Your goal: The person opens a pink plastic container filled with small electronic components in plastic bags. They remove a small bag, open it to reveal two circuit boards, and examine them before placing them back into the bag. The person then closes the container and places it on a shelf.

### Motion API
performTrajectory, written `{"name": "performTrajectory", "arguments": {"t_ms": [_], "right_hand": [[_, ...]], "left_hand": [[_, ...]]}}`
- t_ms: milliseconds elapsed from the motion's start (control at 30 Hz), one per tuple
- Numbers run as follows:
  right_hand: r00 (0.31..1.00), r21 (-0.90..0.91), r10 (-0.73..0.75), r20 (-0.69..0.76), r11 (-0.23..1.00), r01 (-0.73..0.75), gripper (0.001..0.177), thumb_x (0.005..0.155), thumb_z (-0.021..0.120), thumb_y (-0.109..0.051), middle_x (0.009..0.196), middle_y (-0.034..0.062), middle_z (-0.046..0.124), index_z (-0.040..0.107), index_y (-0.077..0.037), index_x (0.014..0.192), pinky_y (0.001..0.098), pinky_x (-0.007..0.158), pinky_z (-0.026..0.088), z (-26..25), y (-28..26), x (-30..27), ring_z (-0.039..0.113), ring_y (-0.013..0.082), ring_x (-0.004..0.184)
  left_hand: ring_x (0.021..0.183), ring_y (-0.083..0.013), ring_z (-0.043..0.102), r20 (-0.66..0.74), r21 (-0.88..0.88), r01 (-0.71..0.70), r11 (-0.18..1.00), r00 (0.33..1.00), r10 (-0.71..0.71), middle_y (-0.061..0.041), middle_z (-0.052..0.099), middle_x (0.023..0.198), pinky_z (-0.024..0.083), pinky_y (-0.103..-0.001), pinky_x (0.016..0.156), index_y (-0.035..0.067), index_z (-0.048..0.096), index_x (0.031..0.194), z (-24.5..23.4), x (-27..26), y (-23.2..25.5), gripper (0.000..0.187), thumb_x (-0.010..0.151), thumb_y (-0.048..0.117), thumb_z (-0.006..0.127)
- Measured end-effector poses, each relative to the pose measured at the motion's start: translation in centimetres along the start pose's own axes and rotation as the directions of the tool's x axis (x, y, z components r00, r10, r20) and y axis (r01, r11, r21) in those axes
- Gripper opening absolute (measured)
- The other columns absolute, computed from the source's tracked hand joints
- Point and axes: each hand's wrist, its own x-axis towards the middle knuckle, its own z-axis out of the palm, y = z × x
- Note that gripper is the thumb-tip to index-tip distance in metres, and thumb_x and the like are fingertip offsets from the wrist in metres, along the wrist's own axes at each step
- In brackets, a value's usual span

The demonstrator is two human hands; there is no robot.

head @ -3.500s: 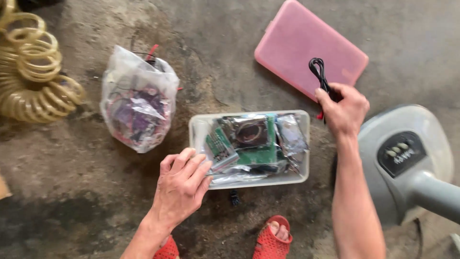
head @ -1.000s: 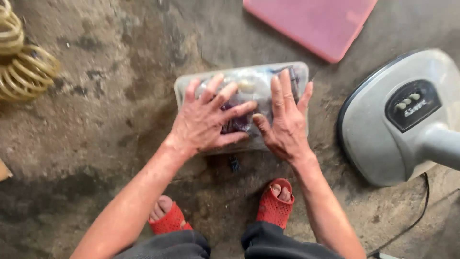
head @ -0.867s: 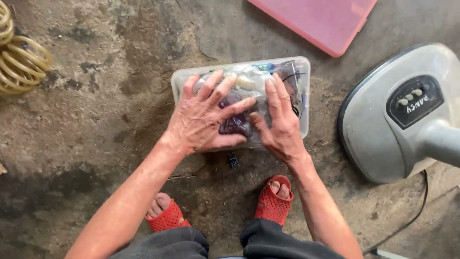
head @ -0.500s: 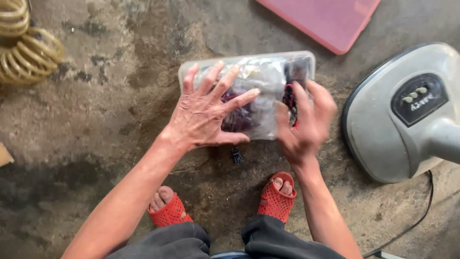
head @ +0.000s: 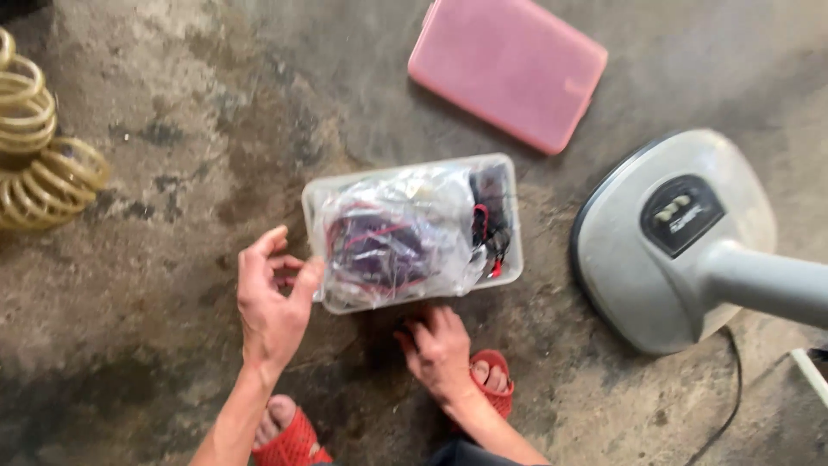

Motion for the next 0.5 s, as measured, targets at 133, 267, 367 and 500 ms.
{"name": "performTrajectory", "arguments": {"t_ms": [133,267,367,500], "right_hand": [[0.995,-0.005,0.041,0.094,0.999,-0.041,0.023,0.082,0.075,-0.016,0.098,0.0142,0.06,0.063,-0.006,0.1,0.0465,0.065,0.041,0.6,0.7,-0.2,0.053,0.0359,0.086],[0.965,0.073,-0.013,0.261,0.997,-0.006,0.015,0.084,0.065,-0.008,0.091,0.0147,0.056,0.057,-0.007,0.097,0.0455,0.066,0.04,-0.2,1.4,-1.1,0.05,0.0354,0.079],[0.924,0.249,0.039,0.381,0.958,-0.144,0.022,0.089,0.062,-0.007,0.103,0.0112,0.064,0.06,-0.012,0.111,0.0402,0.081,0.047,-2.8,2.1,-0.7,0.06,0.0312,0.091],[0.92,0.269,0.365,0.144,0.88,-0.392,0.032,0.078,0.065,-0.013,0.104,-0.0008,0.077,0.076,-0.018,0.108,0.0301,0.085,0.054,-11.5,3.6,5.0,0.073,0.0172,0.091]], "left_hand": [[0.106,-0.0237,0.058,0.1,0.156,-0.233,0.96,0.971,0.219,-0.014,0.044,0.133,0.053,-0.035,0.084,0.01,0.052,0.143,-0.1,0.8,1.6,0.067,0.085,0.032,0.077],[0.136,-0.0376,0.042,0.294,0.472,-0.641,0.605,0.762,0.577,-0.017,0.043,0.146,0.041,-0.052,0.11,0.023,0.06,0.142,0.3,2.9,3.4,0.063,0.087,0.052,0.074],[0.139,-0.0371,0.042,0.409,0.513,-0.764,0.391,0.618,0.672,-0.01,0.048,0.148,0.035,-0.052,0.108,0.033,0.062,0.137,1.6,3.7,4.6,0.058,0.09,0.066,0.062],[0.145,-0.0382,0.037,0.549,0.457,-0.836,0.305,0.535,0.642,-0.003,0.047,0.156,0.025,-0.065,0.113,0.041,0.055,0.144,3.9,3.4,2.6,0.074,0.079,0.074,0.065]]}}
